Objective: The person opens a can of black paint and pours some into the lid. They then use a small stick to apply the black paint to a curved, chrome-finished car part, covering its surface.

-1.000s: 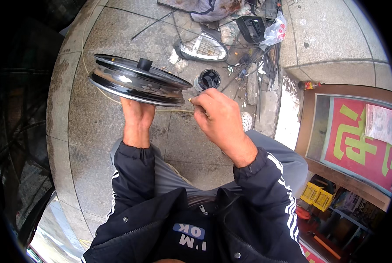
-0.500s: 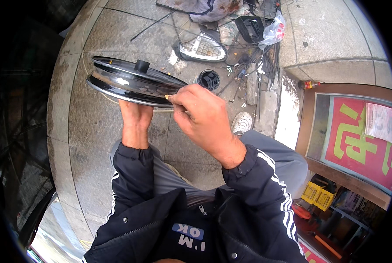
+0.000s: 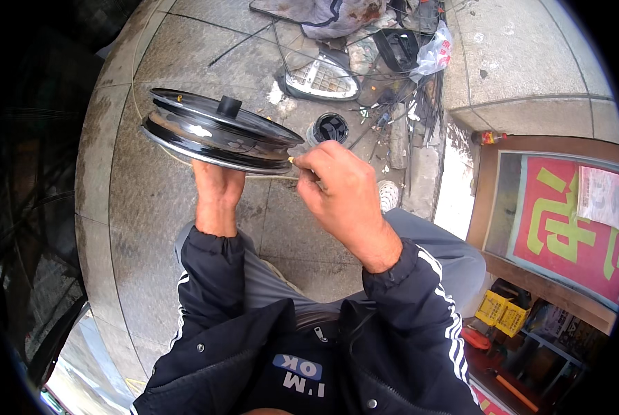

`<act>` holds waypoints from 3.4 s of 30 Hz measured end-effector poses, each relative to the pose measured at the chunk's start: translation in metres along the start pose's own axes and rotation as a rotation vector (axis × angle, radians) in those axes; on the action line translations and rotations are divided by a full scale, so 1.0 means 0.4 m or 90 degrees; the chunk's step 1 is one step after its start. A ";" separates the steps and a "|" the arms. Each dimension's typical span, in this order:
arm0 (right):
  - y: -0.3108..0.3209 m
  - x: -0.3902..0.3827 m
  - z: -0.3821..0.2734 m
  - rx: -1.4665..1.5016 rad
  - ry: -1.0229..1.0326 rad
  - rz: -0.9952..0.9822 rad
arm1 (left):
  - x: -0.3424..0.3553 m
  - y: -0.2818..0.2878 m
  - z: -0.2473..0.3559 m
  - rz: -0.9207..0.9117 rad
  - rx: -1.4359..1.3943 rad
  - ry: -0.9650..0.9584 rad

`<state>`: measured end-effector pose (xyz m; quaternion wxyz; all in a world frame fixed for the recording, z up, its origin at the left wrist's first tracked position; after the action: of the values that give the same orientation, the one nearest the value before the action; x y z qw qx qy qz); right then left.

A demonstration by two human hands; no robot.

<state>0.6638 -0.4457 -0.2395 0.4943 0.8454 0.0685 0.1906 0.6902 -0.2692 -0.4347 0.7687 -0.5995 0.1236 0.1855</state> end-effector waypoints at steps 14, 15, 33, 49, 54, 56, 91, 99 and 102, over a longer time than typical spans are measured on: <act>0.042 0.144 -0.238 -0.003 0.316 0.040 | 0.009 -0.022 -0.017 -0.092 0.077 -0.013; 0.040 0.141 -0.232 -0.007 0.310 0.030 | 0.006 -0.029 -0.016 -0.088 0.080 -0.017; 0.006 0.003 -0.063 0.028 0.239 0.033 | -0.011 0.000 -0.027 -0.003 -0.049 0.036; -0.375 -0.232 0.649 0.027 -0.331 -0.057 | 0.017 -0.034 0.062 -0.041 -0.013 -0.024; -0.636 -0.343 0.787 -0.093 -0.455 -0.150 | -0.013 0.081 0.148 0.061 0.073 -0.097; -0.671 -0.351 0.827 -0.095 -0.515 -0.131 | -0.033 0.126 0.169 0.121 0.020 -0.094; -0.310 -0.278 0.621 0.871 -0.653 -0.053 | 0.041 0.081 0.016 0.078 0.289 -0.011; -0.075 0.048 0.307 0.776 -0.322 -0.199 | -0.026 0.052 0.028 0.122 0.413 -0.088; -0.072 0.105 0.211 0.681 -0.215 -0.204 | -0.066 0.060 0.037 0.169 0.460 -0.115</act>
<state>0.7374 -0.4870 -0.2905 0.0256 0.9752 0.2026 -0.0855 0.6557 -0.2533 -0.4410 0.9074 -0.2506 0.1892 0.2794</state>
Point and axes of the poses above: each hand's wrist, its own x-axis towards the middle knuckle, its own y-axis out of the back of the hand, z = x × y, the point moved 9 cm from there along x, towards the middle knuckle, and after that the axes turned 11 degrees about -x, right-handed, at the moved point
